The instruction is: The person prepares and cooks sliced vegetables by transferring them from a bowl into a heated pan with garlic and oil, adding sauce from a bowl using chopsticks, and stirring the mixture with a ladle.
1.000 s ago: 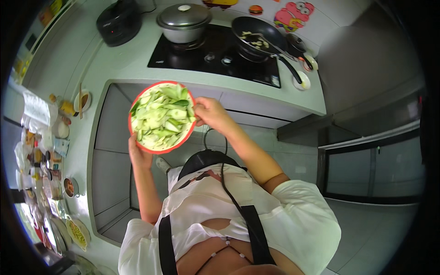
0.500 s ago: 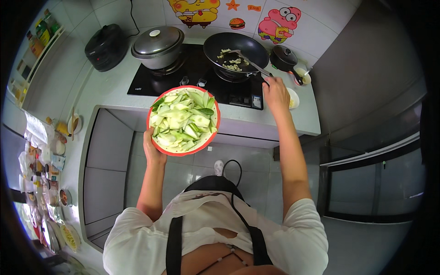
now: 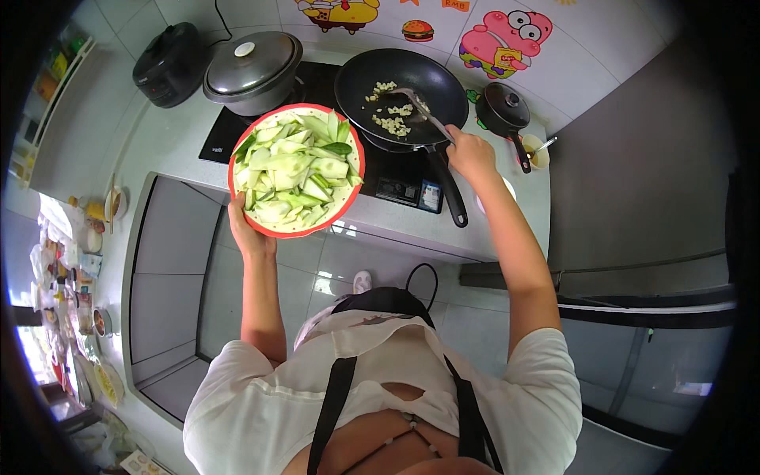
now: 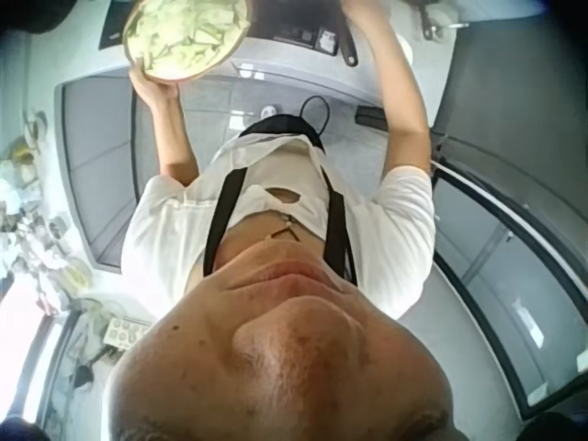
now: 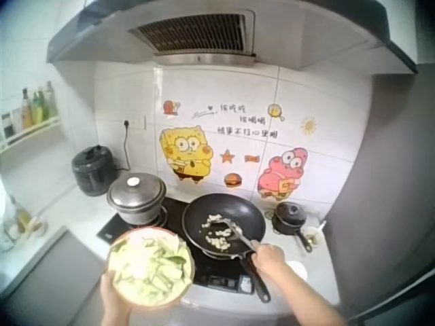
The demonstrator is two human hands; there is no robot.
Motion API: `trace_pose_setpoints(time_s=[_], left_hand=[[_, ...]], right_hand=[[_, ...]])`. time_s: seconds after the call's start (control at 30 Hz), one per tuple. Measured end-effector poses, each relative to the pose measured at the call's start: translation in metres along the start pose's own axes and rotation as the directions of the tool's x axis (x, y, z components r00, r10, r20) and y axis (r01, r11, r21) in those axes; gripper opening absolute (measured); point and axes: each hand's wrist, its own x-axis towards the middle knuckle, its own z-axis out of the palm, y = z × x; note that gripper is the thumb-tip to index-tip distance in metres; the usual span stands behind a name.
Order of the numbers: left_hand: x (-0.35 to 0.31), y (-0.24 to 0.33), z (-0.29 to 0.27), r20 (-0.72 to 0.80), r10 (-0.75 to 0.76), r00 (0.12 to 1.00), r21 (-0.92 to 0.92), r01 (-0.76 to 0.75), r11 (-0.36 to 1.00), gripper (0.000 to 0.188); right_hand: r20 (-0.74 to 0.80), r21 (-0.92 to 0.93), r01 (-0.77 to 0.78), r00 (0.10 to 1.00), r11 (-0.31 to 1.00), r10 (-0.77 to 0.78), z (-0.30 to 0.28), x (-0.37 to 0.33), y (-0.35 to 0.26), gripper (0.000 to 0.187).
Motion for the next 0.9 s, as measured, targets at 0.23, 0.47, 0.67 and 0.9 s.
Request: trace_pose_setpoints(time_s=[0.23, 0.47, 0.67, 0.9], left_hand=[[-0.016, -0.005, 0.011, -0.026, 0.023, 0.999, 0.004, -0.023, 1.0, 0.045], [-0.025, 0.005, 0.005, -0.079, 0.046, 0.996, -0.009, -0.047, 0.999, 0.043], [-0.034, 0.012, 0.013, -0.111, 0.083, 0.99, 0.017, -0.082, 0.996, 0.041], [-0.028, 0.012, 0.015, -0.047, 0.117, 0.992, 0.101, -0.112, 0.989, 0.04]], right_hand=[[0.032, -0.09, 0.205, 0.979, 0.975, -0.203, -0.093, -0.068, 0.054, 0.027], [0.129, -0.07, 0.209, 0.972, 0.975, -0.199, -0.19, -0.071, 0.032, 0.027], [0.168, -0.101, 0.229, 0.963, 0.968, -0.211, -0.172, -0.087, 0.025, 0.027], [-0.081, 0.018, 0.033, 0.996, 0.999, -0.032, -0.048, -0.063, 0.02, 0.033]])
